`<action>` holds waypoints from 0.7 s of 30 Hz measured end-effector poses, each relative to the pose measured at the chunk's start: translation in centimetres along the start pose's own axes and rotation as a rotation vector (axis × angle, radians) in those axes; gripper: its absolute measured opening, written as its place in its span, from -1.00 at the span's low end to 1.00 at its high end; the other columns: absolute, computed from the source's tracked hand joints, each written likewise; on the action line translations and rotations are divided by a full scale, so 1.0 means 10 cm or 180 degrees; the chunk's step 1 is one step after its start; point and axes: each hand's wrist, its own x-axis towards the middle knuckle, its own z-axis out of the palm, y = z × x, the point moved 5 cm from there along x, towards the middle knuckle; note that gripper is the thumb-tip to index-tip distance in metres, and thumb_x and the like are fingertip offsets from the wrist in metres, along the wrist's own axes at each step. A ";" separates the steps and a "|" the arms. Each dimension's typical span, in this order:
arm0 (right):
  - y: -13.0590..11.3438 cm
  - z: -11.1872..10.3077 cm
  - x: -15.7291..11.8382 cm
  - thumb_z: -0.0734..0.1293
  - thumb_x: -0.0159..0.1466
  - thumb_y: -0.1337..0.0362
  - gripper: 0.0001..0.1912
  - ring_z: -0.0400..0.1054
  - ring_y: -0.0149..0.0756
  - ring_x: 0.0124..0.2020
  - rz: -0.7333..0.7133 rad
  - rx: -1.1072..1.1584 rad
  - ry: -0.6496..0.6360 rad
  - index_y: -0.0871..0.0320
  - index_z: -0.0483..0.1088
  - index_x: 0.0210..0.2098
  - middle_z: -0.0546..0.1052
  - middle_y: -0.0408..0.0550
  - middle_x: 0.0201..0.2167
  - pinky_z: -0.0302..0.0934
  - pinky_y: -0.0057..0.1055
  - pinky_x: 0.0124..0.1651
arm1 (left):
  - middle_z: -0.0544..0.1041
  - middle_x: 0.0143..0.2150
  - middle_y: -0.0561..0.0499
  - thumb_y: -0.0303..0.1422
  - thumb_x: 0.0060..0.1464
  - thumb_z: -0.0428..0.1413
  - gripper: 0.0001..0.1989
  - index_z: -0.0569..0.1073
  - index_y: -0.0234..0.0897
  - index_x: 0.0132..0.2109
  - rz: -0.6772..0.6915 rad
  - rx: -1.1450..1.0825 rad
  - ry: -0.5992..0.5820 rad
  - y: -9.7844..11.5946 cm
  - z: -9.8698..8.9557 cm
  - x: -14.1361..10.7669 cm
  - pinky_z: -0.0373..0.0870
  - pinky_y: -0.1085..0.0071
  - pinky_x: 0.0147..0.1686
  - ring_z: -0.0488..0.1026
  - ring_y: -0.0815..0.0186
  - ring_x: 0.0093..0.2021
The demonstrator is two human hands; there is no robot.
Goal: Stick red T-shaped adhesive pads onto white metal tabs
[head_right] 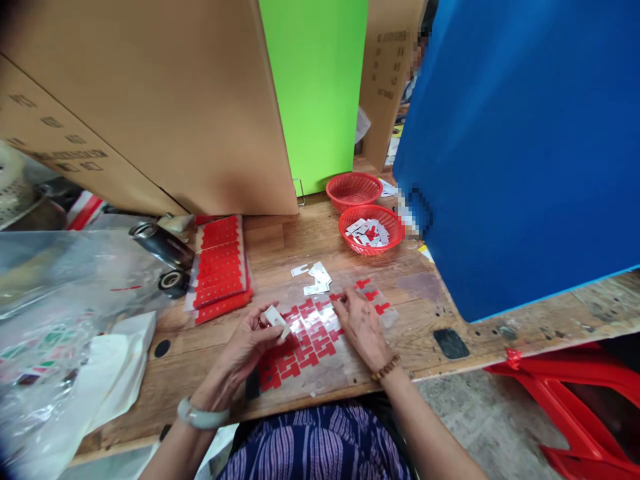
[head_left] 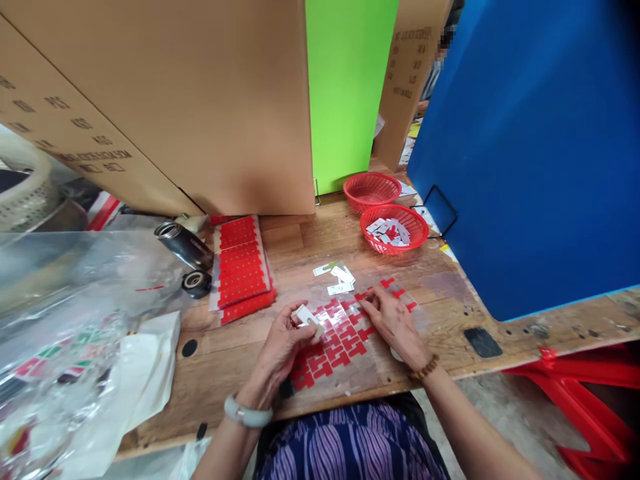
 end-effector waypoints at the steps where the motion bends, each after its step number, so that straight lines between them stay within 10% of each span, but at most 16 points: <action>1: -0.05 0.01 -0.04 0.23 0.25 0.16 -0.83 0.31 -0.31 -0.46 0.0024 0.0316 -0.0101 0.12 0.34 -0.34 0.43 -0.13 -0.49 0.12 -0.40 -0.36 | 0.47 -0.47 0.14 -0.52 -0.39 0.36 -0.32 0.30 -0.28 -0.04 -0.0045 -0.0036 0.0032 -0.02 0.00 -0.02 0.45 0.48 -0.48 0.45 0.42 -0.53; 8: -0.52 0.35 -0.40 0.31 0.18 0.13 -0.81 0.25 -0.41 -0.47 0.0177 0.2380 -0.1250 0.12 0.34 -0.30 0.37 -0.20 -0.48 0.16 -0.49 -0.42 | 0.54 -0.46 0.02 -0.40 -0.24 0.35 -0.62 0.40 -0.35 -0.25 -0.0086 -0.0037 -0.0074 -0.11 0.06 -0.07 0.46 0.55 -0.49 0.50 0.41 -0.52; 16: -0.43 0.44 -0.32 0.31 0.17 0.05 -0.71 0.21 -0.47 -0.63 0.0482 0.2550 -0.1905 0.16 0.31 -0.37 0.35 -0.26 -0.61 0.13 -0.52 -0.54 | 0.55 -0.55 -0.03 -0.32 -0.23 0.35 -0.67 0.47 -0.42 -0.33 -0.0198 0.0246 -0.0271 -0.28 0.02 -0.12 0.41 0.61 -0.57 0.47 0.43 -0.60; 21: -0.40 0.28 -0.06 0.16 0.32 0.22 -0.78 0.35 -0.34 -0.36 -0.0332 0.1254 -0.0889 0.16 0.38 -0.31 0.47 -0.09 -0.39 0.23 -0.41 -0.25 | 0.58 -0.50 -0.07 -0.39 -0.15 0.32 -0.73 0.39 -0.37 -0.33 -0.0129 0.0106 0.0162 -0.25 -0.08 0.00 0.48 0.55 -0.51 0.52 0.38 -0.57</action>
